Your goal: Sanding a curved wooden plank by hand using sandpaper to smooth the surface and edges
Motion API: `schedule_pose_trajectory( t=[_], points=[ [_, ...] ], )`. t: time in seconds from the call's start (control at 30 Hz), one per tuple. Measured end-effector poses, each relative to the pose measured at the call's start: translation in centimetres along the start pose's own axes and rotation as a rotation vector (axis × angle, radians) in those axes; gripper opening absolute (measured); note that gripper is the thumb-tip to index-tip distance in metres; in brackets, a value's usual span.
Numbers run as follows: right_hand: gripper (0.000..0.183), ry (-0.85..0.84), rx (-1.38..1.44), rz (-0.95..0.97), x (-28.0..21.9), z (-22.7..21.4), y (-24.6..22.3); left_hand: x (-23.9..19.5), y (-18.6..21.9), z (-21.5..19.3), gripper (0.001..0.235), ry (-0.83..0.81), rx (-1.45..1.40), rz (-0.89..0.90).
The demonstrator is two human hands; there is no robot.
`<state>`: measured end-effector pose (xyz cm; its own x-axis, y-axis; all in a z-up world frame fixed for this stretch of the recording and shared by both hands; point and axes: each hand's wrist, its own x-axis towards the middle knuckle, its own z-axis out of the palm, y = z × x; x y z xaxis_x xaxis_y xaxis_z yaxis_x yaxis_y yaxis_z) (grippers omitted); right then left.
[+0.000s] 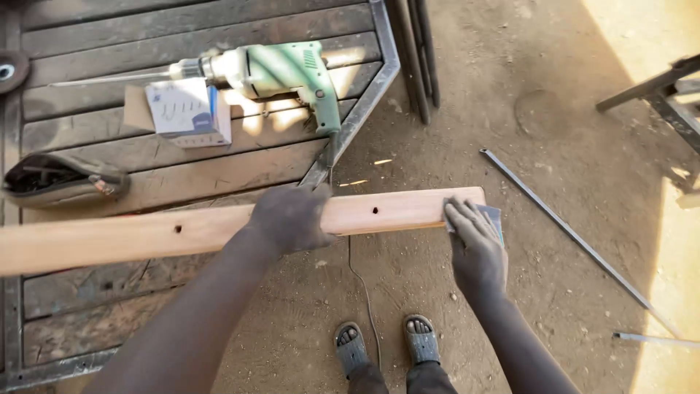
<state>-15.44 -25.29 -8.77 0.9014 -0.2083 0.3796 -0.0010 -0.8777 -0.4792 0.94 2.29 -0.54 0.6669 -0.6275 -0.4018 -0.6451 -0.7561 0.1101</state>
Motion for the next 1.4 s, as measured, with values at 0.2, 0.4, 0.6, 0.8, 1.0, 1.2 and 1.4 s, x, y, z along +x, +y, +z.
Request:
schedule_pose_trajectory(
  t=[0.2,0.4,0.6,0.8,1.0,1.2,1.4],
  points=[
    [0.029,0.131,-0.185,0.2,-1.9,3.1,-4.5,0.0,-0.2,0.2,0.06,-0.065,-0.093,0.001],
    [0.027,-0.014,-0.032,-0.068,-0.2,1.4,-4.4,0.3,-0.5,-2.5,0.054,-0.103,-0.183,0.027],
    [0.021,0.166,-0.26,0.157,-0.3,1.7,-4.3,0.4,-0.8,-2.5,0.06,-0.132,-0.206,-0.05],
    [0.03,-0.1,-0.185,-0.037,0.1,0.8,-5.2,0.3,-0.9,-2.5,0.059,-0.146,-0.174,-0.059],
    [0.022,-0.034,-0.363,0.144,-0.5,1.0,-6.4,0.2,-0.9,-2.8,0.065,-0.182,-0.181,-0.082],
    [0.028,-0.06,-0.449,0.05,-0.9,-0.5,0.0,0.3,-0.6,-3.1,0.062,-0.216,-0.221,-0.068],
    [0.027,-0.071,-0.238,0.066,0.2,-0.2,-7.7,0.1,-1.0,-2.8,0.059,-0.188,-0.169,-0.067]
  ],
)
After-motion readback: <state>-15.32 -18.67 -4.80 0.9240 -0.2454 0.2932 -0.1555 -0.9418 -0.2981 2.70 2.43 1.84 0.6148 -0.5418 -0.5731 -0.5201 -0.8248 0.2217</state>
